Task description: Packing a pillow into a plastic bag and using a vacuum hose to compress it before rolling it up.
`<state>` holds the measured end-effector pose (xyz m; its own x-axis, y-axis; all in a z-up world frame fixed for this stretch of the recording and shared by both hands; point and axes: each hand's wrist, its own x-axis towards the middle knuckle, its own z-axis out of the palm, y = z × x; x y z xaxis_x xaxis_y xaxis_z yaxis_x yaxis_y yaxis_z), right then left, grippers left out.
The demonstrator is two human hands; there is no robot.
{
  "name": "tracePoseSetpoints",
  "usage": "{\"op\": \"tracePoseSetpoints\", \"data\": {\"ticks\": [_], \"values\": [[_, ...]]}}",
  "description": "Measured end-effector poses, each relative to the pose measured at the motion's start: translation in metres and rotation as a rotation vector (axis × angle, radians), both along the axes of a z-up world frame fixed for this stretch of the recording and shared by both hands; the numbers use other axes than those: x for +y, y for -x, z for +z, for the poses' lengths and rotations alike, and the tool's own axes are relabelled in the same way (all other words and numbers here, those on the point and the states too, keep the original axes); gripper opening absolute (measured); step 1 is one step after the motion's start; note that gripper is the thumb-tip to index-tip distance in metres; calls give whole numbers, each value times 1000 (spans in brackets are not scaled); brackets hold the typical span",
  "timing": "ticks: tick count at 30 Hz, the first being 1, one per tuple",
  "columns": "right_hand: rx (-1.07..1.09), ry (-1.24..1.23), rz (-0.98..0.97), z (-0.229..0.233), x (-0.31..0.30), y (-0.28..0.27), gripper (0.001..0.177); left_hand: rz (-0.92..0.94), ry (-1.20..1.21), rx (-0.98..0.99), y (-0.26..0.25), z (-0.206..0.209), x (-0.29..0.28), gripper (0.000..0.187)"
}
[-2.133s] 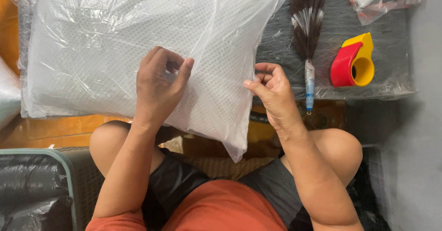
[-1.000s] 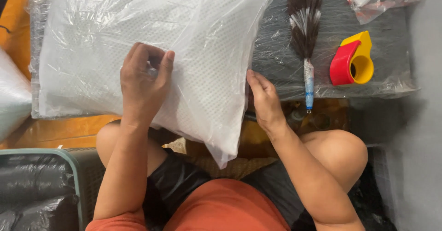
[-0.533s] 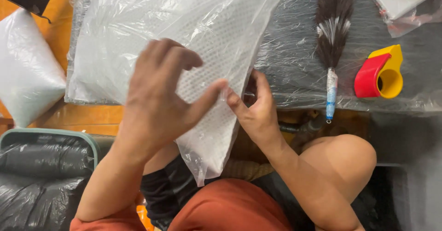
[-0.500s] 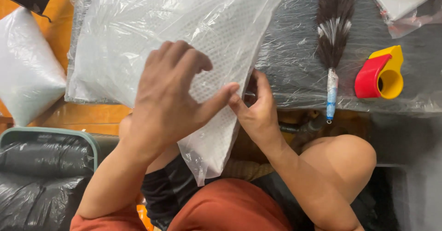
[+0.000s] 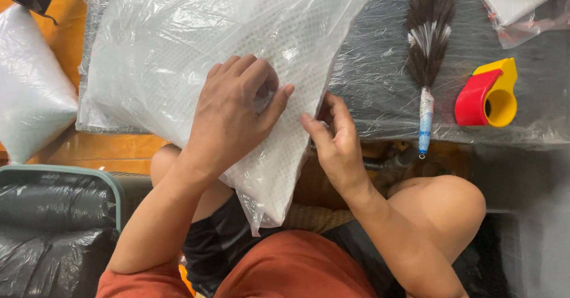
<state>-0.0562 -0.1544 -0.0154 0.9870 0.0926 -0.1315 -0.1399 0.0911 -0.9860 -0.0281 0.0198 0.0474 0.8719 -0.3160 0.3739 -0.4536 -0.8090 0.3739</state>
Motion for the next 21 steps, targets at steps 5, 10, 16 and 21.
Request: {"op": "tracePoseSetpoints", "data": {"ticks": [5,10,16,21], "values": [[63,74,-123,-15,1,-13,43,-19,25,8,2,-5,-5,28],[192,120,-173,-18,1,-22,38,-22,25,23,2,-14,-10,27],[221,126,-157,-30,-5,-25,25,-37,37,9,4,-22,-16,29],[195,177,-104,-23,-7,-23,51,-21,37,17,4,-27,-17,25]]}}
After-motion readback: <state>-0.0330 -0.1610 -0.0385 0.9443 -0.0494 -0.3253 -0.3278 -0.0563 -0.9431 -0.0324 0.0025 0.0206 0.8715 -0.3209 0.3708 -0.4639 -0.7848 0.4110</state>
